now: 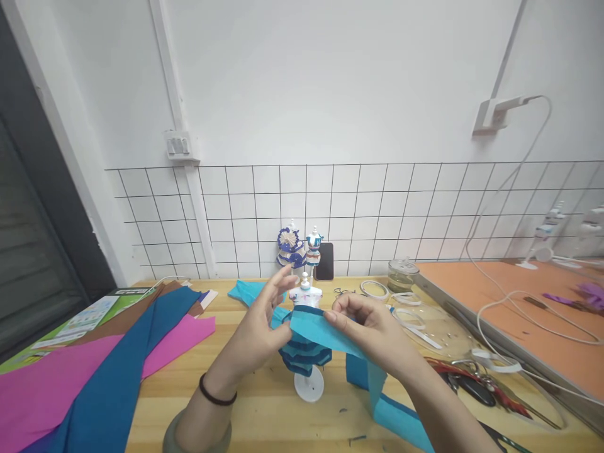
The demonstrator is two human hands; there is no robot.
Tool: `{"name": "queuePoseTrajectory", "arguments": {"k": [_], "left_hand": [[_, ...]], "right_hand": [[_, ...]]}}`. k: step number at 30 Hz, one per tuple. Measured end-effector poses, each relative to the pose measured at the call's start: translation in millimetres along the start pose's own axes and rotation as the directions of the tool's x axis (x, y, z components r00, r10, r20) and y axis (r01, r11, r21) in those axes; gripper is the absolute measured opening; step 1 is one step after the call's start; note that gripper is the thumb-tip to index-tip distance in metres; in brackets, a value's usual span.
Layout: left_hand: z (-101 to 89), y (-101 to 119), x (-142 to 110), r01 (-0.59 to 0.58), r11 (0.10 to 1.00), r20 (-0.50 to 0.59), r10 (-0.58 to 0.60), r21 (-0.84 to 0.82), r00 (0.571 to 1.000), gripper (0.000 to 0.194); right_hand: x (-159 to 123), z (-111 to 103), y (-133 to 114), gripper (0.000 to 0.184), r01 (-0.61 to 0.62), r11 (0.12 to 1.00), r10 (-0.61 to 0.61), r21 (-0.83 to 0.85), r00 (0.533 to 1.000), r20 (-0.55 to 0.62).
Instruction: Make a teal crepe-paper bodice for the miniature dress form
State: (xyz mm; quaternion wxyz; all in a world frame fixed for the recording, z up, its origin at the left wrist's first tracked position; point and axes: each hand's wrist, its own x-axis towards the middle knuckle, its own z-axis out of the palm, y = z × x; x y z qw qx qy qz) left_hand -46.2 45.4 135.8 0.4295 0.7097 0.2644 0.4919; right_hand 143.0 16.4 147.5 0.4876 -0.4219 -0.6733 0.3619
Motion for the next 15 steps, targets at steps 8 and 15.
{"name": "queuePoseTrajectory", "arguments": {"k": [8, 15], "left_hand": [[8.0, 17.6, -3.7, -0.018, 0.993, -0.229, 0.045, 0.117, 0.972, 0.032], [22.5, 6.4, -0.8, -0.139, 0.852, -0.071, 0.202, 0.504, 0.977, 0.04]], "right_hand": [[-3.6, -6.4, 1.1, 0.024, -0.006, 0.997, 0.017, -0.076, 0.988, 0.151], [-3.0, -13.7, 2.4, 0.021, -0.037, 0.999, 0.035, 0.004, 0.969, 0.244]]}}
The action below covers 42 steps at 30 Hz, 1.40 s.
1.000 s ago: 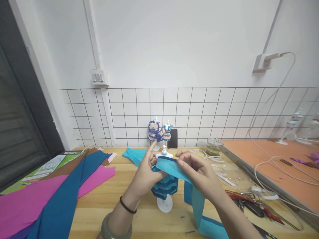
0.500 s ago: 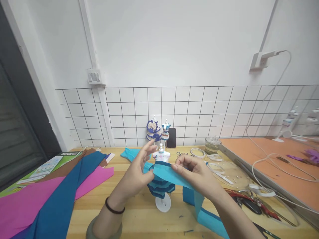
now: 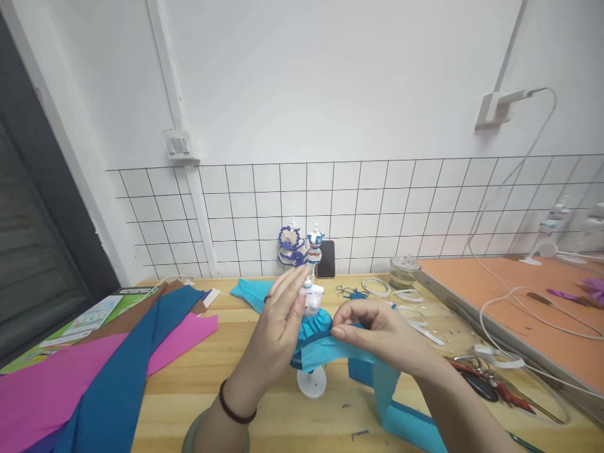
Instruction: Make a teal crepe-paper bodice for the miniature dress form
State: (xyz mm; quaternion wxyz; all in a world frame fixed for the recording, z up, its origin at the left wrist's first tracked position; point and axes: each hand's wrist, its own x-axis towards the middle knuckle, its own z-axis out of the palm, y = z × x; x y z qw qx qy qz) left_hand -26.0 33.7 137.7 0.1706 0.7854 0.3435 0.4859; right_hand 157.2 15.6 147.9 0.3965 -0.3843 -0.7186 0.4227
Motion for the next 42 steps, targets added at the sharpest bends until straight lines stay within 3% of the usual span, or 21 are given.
{"name": "queuePoseTrajectory", "arguments": {"k": [4, 8, 12, 15, 18, 22, 31, 37, 42], "left_hand": [[2.9, 1.5, 3.1, -0.059, 0.998, 0.036, 0.059, 0.023, 0.998, 0.037], [5.1, 2.6, 5.6, -0.035, 0.999, -0.07, 0.033, -0.018, 0.997, 0.03], [3.6, 2.4, 6.9, 0.065, 0.983, -0.253, -0.107, -0.169, 0.962, 0.011], [1.1, 2.3, 8.5, 0.145, 0.932, -0.288, -0.247, -0.333, 0.925, 0.008], [-1.3, 3.0, 10.4, 0.178, 0.889, -0.281, -0.315, -0.421, 0.907, 0.018], [-7.5, 3.0, 10.1, 0.199, 0.883, -0.232, -0.319, -0.426, 0.919, 0.03], [-31.9, -1.1, 4.5, 0.205, 0.923, -0.064, -0.238, -0.325, 0.969, 0.022], [-33.4, 1.6, 2.9, 0.199, 0.923, -0.042, -0.225, -0.33, 0.974, 0.02], [-31.4, 3.1, 1.9, 0.201, 0.918, -0.034, -0.226, -0.342, 0.973, 0.019]], "right_hand": [[0.0, -1.7, 2.5, 0.021, -0.001, 0.999, 0.001, 0.034, 1.0, -0.009], [-0.1, -1.9, 3.8, 0.021, -0.01, 0.999, 0.011, 0.045, 0.999, -0.031], [-0.2, -1.5, 2.5, 0.02, -0.009, 0.999, 0.01, 0.034, 1.0, -0.03], [-1.0, -0.6, -0.1, 0.019, -0.016, 0.999, 0.016, 0.036, 1.0, -0.003], [-2.3, 0.0, -2.2, 0.019, -0.035, 0.998, 0.034, 0.056, 0.999, 0.02], [-3.6, -0.2, -2.9, 0.02, -0.041, 0.996, 0.037, 0.083, 0.998, 0.059], [-1.4, 2.5, -2.8, 0.018, 0.015, 0.993, -0.021, 0.113, 0.998, 0.055], [0.3, 7.9, 1.6, 0.018, -0.052, 0.991, 0.051, 0.124, 0.999, 0.017], [0.3, 12.2, 2.0, 0.021, -0.017, 0.998, 0.017, 0.059, 1.0, 0.008]]}}
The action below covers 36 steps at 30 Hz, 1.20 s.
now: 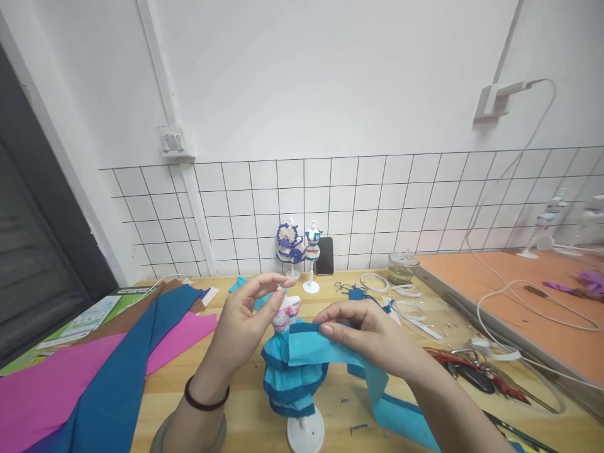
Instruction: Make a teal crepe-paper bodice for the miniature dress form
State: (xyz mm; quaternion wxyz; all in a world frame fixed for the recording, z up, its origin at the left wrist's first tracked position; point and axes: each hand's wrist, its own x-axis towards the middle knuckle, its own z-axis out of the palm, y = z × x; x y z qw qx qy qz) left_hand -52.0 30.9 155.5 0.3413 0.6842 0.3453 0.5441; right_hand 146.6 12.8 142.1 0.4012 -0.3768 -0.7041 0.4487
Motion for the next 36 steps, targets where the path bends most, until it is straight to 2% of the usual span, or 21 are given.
{"name": "queuePoseTrajectory", "arguments": {"k": [8, 17, 27, 36], "left_hand": [[5.6, 6.3, -3.9, -0.012, 1.0, 0.086, 0.014, -0.024, 0.996, 0.02], [6.9, 6.9, -6.7, -0.026, 0.999, 0.161, 0.033, -0.048, 0.986, 0.022], [7.5, 6.7, -8.5, -0.002, 0.999, 0.2, 0.012, -0.052, 0.98, 0.026], [8.6, 5.0, -9.4, -0.037, 0.999, 0.218, 0.045, -0.038, 0.975, 0.026]], "right_hand": [[-4.4, 9.9, -9.4, 0.022, 0.029, 0.996, -0.035, -0.083, 0.997, -0.064], [-7.8, 9.7, -11.4, 0.022, 0.069, 0.969, -0.099, -0.237, 0.989, -0.114], [-6.5, 10.5, -11.9, 0.025, 0.099, 0.962, -0.143, -0.256, 0.977, -0.157], [-7.3, 9.4, -11.2, 0.024, 0.084, 0.961, -0.119, -0.265, 0.985, -0.121]]}}
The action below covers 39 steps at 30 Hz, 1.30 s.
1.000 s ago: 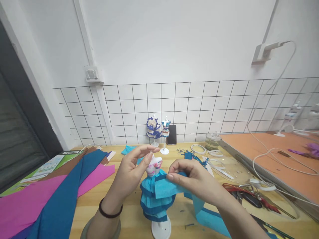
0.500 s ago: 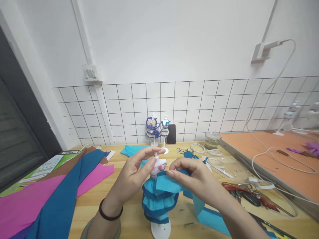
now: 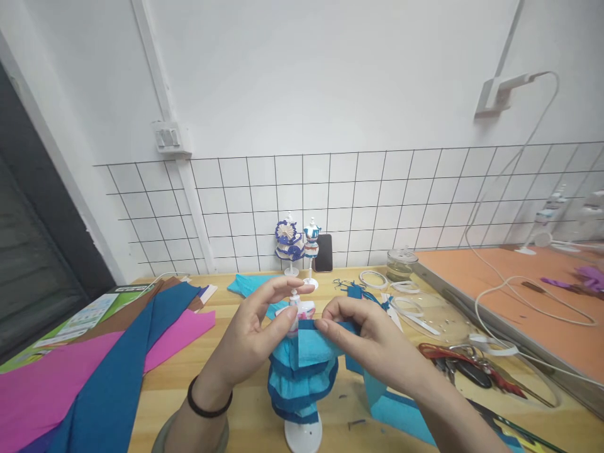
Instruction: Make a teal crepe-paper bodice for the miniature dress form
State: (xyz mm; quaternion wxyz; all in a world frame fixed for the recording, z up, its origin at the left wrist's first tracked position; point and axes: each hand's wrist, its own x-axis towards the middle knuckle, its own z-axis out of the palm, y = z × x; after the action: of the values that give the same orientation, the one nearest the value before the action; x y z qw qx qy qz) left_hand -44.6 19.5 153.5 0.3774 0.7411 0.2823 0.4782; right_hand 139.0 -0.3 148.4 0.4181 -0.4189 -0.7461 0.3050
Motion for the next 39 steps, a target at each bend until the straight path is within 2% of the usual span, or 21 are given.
{"name": "queuePoseTrajectory", "arguments": {"k": [5, 10, 15, 39], "left_hand": [[0.3, 0.3, 0.2, 0.004, 1.0, -0.004, -0.004, 0.002, 1.0, 0.026], [0.6, -0.6, 0.3, 0.004, 1.0, 0.002, -0.004, -0.005, 1.0, 0.026], [1.7, -0.9, -0.9, -0.007, 1.0, 0.015, 0.007, 0.005, 1.0, 0.026], [2.2, -1.0, -2.1, 0.01, 1.0, 0.077, -0.008, -0.02, 0.997, 0.028]], "right_hand": [[-0.9, 1.3, 0.0, 0.024, -0.009, 1.0, 0.009, 0.03, 1.0, -0.02], [0.2, 1.7, 0.6, 0.023, 0.042, 0.999, -0.043, -0.009, 0.996, -0.073], [2.3, 1.6, 3.1, 0.025, 0.018, 0.998, -0.021, -0.067, 0.998, -0.055], [0.8, 2.4, 3.4, 0.021, -0.009, 0.998, 0.004, -0.068, 0.998, -0.064]]}}
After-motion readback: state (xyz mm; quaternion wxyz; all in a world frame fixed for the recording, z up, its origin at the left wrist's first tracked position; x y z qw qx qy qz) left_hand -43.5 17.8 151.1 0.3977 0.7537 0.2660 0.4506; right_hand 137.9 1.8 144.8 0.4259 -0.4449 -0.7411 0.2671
